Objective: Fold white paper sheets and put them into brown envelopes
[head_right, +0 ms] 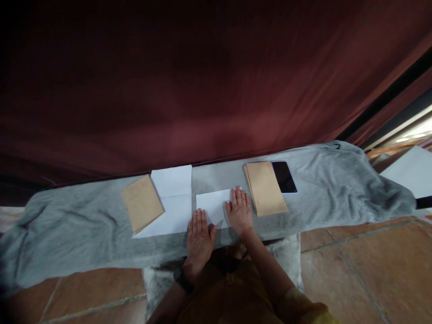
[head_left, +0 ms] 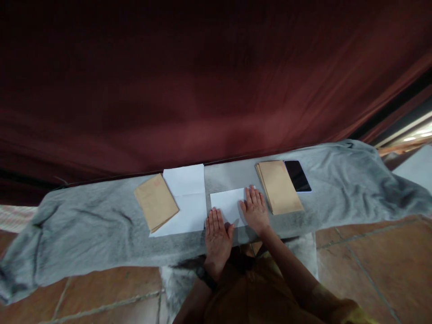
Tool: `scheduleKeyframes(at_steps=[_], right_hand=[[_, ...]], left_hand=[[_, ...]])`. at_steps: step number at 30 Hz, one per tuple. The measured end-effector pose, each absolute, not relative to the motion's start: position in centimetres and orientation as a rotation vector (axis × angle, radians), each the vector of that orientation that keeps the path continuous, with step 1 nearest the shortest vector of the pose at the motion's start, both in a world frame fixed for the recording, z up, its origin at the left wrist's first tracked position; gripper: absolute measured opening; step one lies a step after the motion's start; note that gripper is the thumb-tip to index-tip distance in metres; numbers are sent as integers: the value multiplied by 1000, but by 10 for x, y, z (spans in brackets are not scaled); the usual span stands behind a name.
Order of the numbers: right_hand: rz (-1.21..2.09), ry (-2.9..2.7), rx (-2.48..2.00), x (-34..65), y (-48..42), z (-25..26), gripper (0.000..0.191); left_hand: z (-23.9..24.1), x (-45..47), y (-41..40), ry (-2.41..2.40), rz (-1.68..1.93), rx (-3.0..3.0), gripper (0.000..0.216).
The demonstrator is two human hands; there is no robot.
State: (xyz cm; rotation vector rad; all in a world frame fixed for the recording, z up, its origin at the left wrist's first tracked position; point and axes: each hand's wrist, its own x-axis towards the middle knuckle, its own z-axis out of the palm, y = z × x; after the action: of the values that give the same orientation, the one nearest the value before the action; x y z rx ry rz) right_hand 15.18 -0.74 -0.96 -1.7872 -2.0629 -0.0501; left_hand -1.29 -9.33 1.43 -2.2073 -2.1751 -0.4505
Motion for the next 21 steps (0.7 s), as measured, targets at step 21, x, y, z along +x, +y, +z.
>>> scheduleKeyframes(at_steps=[21], right_hand=[[-63,-2055,-1755,154,-6,-18,62]], left_hand=[[11,-11,-4,-2132,-454,-2268,63]])
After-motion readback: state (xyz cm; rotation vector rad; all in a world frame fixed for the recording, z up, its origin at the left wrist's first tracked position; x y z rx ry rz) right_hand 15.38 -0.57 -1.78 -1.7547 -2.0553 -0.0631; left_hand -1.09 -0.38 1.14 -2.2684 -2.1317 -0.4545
